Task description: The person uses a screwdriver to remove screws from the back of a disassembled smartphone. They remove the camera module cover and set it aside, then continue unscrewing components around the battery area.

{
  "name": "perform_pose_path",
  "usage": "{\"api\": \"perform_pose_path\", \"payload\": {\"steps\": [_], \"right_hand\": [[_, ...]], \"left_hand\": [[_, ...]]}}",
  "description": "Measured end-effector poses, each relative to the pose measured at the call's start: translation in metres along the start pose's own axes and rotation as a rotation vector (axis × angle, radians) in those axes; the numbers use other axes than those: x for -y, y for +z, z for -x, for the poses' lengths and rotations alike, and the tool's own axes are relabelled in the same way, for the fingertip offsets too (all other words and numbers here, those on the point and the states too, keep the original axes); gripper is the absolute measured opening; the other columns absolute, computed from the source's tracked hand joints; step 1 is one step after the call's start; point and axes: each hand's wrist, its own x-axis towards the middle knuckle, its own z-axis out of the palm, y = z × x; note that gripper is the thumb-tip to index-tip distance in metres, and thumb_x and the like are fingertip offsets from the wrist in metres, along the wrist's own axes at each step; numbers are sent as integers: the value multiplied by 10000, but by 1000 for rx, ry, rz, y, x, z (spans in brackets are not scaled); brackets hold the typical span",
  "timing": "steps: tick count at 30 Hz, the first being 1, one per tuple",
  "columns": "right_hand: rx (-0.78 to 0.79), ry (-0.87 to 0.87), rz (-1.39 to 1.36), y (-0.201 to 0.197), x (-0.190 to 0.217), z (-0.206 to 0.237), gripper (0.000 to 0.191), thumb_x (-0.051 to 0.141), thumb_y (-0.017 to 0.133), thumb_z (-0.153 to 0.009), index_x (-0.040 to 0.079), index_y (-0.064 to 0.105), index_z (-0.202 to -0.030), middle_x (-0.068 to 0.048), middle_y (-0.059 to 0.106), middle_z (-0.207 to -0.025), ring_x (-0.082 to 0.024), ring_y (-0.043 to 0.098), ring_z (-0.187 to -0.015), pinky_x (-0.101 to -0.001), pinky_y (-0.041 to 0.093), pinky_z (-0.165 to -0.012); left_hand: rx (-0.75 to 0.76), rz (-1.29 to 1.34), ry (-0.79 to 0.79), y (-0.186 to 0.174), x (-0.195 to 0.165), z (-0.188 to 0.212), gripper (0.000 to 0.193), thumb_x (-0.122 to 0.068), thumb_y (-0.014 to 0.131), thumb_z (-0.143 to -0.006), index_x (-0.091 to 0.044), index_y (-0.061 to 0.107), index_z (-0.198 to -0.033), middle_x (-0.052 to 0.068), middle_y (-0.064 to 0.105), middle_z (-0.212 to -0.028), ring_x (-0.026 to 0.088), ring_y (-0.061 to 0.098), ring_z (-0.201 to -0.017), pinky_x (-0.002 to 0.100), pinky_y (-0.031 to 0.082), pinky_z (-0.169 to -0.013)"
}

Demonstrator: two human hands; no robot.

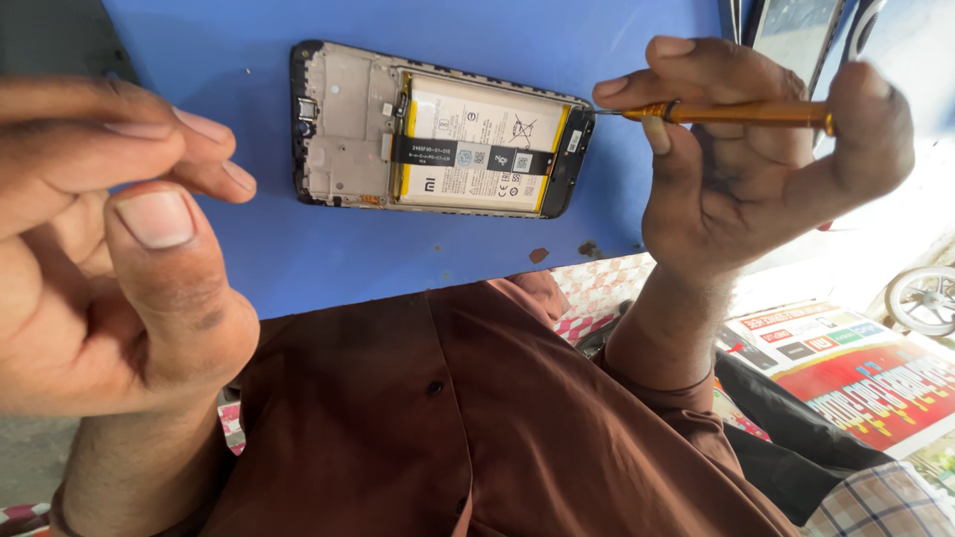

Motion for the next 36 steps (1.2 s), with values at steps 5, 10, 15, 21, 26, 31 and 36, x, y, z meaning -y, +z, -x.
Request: {"api": "perform_pose_path", "payload": {"steps": [5,10,15,21,26,31,36], "right_hand": [[37,-51,44,-1,0,-3,910,4,786,-1009,265,113,-1563,-242,666,-1135,-307,763,-850,-351,713,-758],[88,-111,88,-5,1,-3,900,22,800,-1008,283,148,-1573,-239,665,-1145,-308,765,-855,-349,711,-757],[133,-155,107,-7,1,-6,891,41,813,-1008,302,184,-1583,-236,664,-1155,-309,767,-860,-346,710,-757],[227,-203,44,-9,0,-17,880,117,789,-968,323,199,-1588,-255,644,-1194,-324,757,-874,-349,706,-753],[207,-241,81,-8,3,-20,865,69,787,-962,302,235,-1585,-255,654,-1158,-318,761,-873,-342,697,-723],[222,-284,85,-8,3,-24,851,20,785,-956,281,270,-1582,-255,664,-1122,-312,765,-872,-334,688,-694],[164,-227,90,-11,6,-19,817,-73,750,-1009,282,300,-1592,-246,681,-1110,-310,780,-887,-350,703,-713]], "left_hand": [[11,-1,3,-1,-3,-2,216,-91,558,-1195,105,516,-1273,235,628,-1144,233,701,-827,284,626,-723],[15,2,1,-1,-4,-5,207,-86,560,-1195,105,522,-1265,234,628,-1140,231,702,-823,282,627,-723],[20,4,1,-2,-6,-6,199,-80,561,-1194,106,528,-1258,233,628,-1136,228,704,-819,280,628,-724],[25,9,0,-2,-7,-7,190,-74,563,-1194,106,535,-1249,231,628,-1131,226,706,-815,278,629,-725],[30,6,-4,-1,-8,-9,182,-68,564,-1194,106,541,-1242,230,628,-1127,224,708,-811,276,630,-725],[38,-13,-6,-3,-9,-9,171,-57,562,-1192,108,549,-1232,227,632,-1128,218,712,-810,273,629,-727],[47,-31,-28,-3,-8,-5,157,-42,584,-1187,108,563,-1229,206,626,-1139,194,696,-806,279,582,-744]]}}
